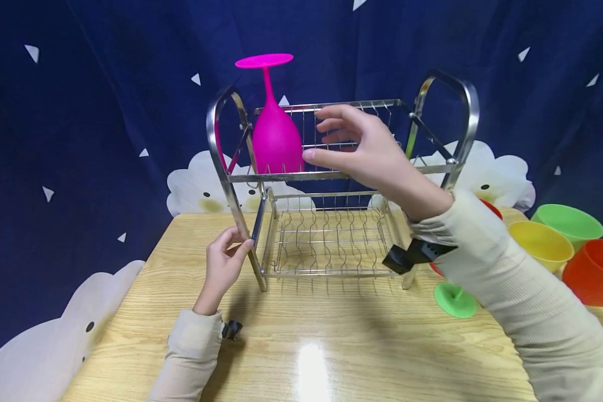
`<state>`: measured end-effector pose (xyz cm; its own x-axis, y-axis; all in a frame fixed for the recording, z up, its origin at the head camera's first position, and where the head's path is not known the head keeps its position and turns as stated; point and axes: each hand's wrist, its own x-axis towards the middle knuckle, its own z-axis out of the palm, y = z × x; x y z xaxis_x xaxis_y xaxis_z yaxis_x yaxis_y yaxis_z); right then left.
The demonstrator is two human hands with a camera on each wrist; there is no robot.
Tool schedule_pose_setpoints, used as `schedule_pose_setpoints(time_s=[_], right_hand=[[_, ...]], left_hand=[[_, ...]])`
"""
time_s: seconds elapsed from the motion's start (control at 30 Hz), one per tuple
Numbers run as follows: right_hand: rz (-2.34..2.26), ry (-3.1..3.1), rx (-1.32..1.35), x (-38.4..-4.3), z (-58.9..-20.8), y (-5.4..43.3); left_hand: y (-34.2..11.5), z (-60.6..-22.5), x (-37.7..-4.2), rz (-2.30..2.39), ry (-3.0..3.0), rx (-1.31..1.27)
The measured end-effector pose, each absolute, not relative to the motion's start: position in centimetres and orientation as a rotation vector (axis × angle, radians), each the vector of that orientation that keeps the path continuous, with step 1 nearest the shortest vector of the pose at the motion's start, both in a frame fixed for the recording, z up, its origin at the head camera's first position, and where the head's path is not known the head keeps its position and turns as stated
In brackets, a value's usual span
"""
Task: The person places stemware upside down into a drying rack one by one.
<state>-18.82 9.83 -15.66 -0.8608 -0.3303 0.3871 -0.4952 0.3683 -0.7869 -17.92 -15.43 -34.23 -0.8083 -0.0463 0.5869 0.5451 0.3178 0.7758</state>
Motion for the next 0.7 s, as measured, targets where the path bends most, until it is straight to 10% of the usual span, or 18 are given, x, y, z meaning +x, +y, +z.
schedule_pose_setpoints(time_s=[0.7], right_hand=[[1.493, -2.361, 0.914, -13.9, -18.2, 14.0]], left_hand=[[-16.3, -36.0, -19.3, -1.526, -2.051, -0.462]])
